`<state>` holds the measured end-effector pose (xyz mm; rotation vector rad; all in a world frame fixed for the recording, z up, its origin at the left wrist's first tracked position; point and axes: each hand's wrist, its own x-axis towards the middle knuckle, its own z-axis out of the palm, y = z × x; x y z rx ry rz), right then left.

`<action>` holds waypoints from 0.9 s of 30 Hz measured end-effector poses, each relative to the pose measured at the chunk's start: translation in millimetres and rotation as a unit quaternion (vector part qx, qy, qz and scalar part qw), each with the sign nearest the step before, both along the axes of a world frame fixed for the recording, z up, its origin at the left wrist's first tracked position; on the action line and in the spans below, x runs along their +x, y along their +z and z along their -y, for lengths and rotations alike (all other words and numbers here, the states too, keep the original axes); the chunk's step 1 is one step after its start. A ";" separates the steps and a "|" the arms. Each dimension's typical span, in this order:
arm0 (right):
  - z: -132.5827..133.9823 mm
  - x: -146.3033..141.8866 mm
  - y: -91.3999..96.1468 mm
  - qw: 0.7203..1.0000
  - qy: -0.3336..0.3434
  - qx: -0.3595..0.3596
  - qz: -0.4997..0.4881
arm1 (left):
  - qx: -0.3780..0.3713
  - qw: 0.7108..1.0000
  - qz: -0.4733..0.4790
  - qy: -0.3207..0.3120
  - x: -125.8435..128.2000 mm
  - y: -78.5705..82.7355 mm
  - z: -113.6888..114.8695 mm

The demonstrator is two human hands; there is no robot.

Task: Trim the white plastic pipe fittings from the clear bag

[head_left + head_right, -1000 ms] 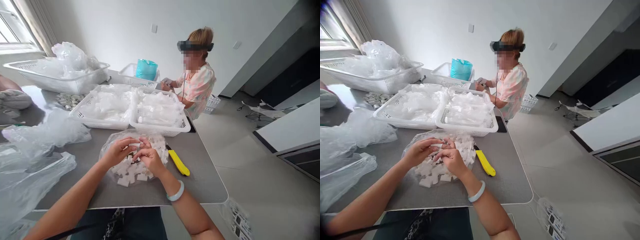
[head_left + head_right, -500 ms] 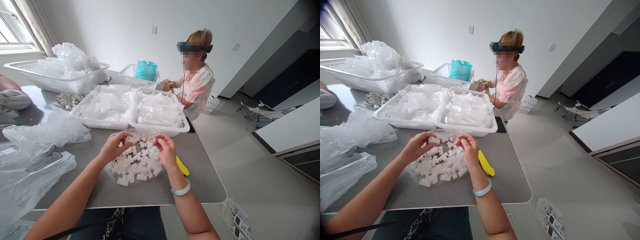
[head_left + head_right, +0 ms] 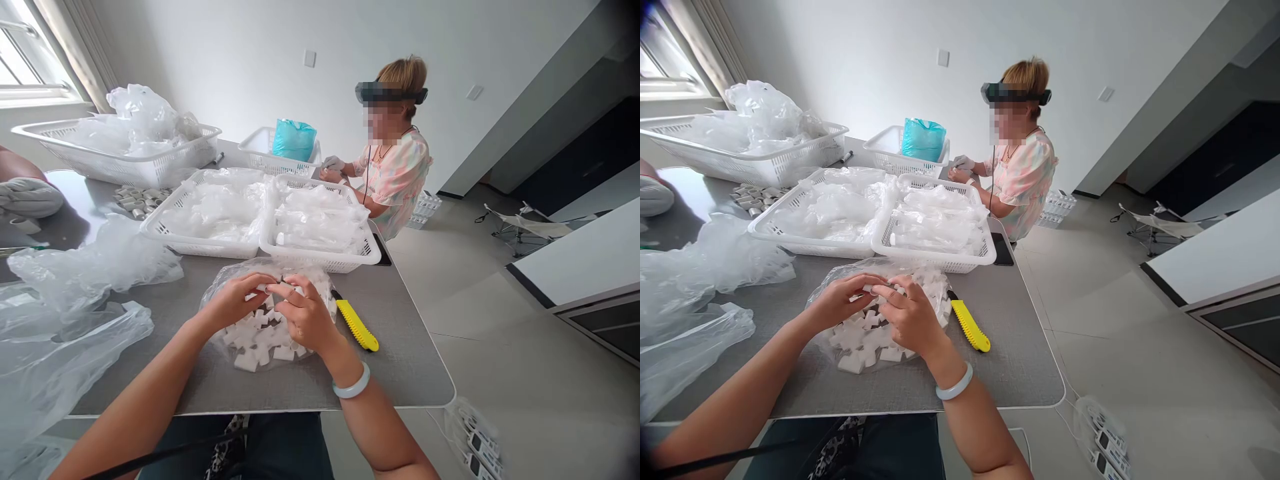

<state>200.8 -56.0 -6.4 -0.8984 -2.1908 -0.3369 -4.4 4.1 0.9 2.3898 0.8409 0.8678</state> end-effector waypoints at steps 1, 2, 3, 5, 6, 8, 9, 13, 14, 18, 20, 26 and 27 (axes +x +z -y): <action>0.0 -0.5 -0.6 1.000 -0.006 0.009 0.016 | 0.000 1.000 -0.009 -0.003 -0.4 -0.5 -0.2; 0.2 -0.9 -1.3 0.999 -0.012 0.017 0.030 | 0.003 1.000 -0.015 -0.004 -1.0 -1.0 -0.7; 0.6 -1.4 -2.1 0.999 -0.016 0.024 0.040 | 0.008 1.000 -0.018 -0.005 -1.9 -1.3 -1.3; 1.5 -2.0 -3.7 0.998 -0.019 0.036 0.050 | 0.015 1.000 -0.018 -0.009 -4.0 -1.1 -2.7; 1.8 -2.1 -4.5 0.998 -0.021 0.039 0.051 | 0.016 1.000 -0.017 -0.012 -5.0 -0.5 -3.3; 2.0 -1.7 -5.7 0.998 -0.025 0.033 0.051 | 0.014 1.000 -0.013 -0.017 -6.3 1.9 -3.8; 1.7 -1.3 -6.3 0.998 -0.025 0.021 0.051 | 0.010 1.000 -0.011 -0.019 -6.6 3.5 -3.6; -0.4 -2.0 -10.2 0.998 -0.002 -0.047 0.048 | -0.006 0.999 -0.006 -0.036 -4.9 8.1 -0.7; -0.6 -3.6 -11.7 0.997 0.002 -0.067 0.042 | -0.001 0.999 -0.009 -0.044 -4.0 8.0 0.2; 1.7 -15.2 -15.8 0.986 -0.003 -0.167 -0.019 | 0.074 0.996 -0.025 -0.034 0.7 1.0 2.5; 4.3 -21.7 -14.8 0.969 0.002 -0.234 -0.080 | 0.119 0.993 -0.025 -0.009 2.8 -4.5 2.5; 3.8 -24.9 -1.4 0.801 0.122 -0.456 -0.369 | 0.177 0.984 -0.018 0.030 2.8 -14.7 -2.3; 2.2 -22.1 1.2 0.759 0.146 -0.472 -0.424 | 0.174 0.984 -0.006 0.047 2.0 -14.9 -3.9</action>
